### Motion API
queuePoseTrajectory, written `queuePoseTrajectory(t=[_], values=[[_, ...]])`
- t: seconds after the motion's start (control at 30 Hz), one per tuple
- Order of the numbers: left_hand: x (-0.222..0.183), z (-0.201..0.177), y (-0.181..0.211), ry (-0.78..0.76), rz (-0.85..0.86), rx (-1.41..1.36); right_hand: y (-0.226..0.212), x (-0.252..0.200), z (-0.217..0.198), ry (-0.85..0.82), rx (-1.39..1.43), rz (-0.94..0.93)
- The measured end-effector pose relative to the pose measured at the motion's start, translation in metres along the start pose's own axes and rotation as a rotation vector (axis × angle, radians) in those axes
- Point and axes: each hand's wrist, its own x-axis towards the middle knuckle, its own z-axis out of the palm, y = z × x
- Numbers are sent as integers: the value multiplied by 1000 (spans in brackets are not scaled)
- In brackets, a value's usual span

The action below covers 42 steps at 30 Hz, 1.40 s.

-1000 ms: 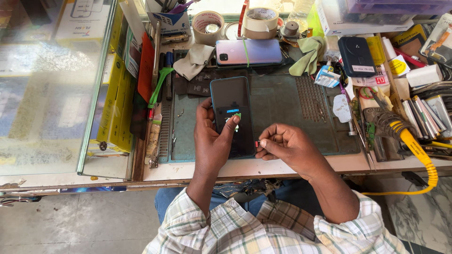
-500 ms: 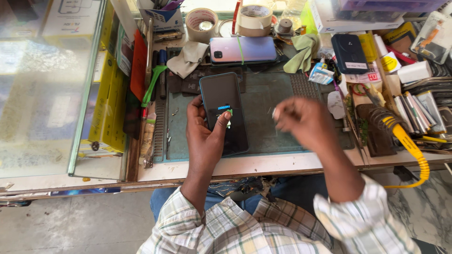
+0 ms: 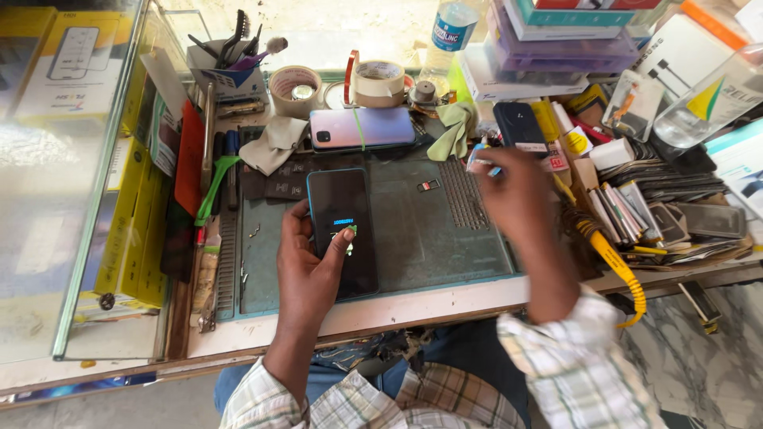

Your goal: The person cleans the exterior of a teal smartphone with a white cloth, then uses a prying tool to separate the back cover from the chassis. After removing the cover, they use a syringe-like tool to apply a liquid to the internal components.

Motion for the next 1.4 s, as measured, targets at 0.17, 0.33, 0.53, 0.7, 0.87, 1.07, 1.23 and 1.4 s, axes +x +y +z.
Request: queuePoseTrajectory(t=[0.17,0.33,0.53,0.7,0.87,1.07,1.23,1.4], values=[[3,0,-3,-8,-28,-115,15,-10,-39,-215,-477,92],[0,-12,-7,-51,-122,-278,25,-24,-28,-135,-512,-13],[6,-17,-10,-97,-209,-476,19,-25,-30,-135,-358,94],[-2,-12,-6,-94,-187,-476,-15,-57,-17,-251,564,206],[-10,19,-9,61,-68,-461,-75,-118,-1,-503,885,276],[-13,31,-6,65,16,-465,-90,-112,-1,-414,560,211],[5,4,17,-23,130,-266,-72,-94,-11,-383,489,51],[6,-22,17,-231,281,87,-68,-88,-17,-357,504,-138]])
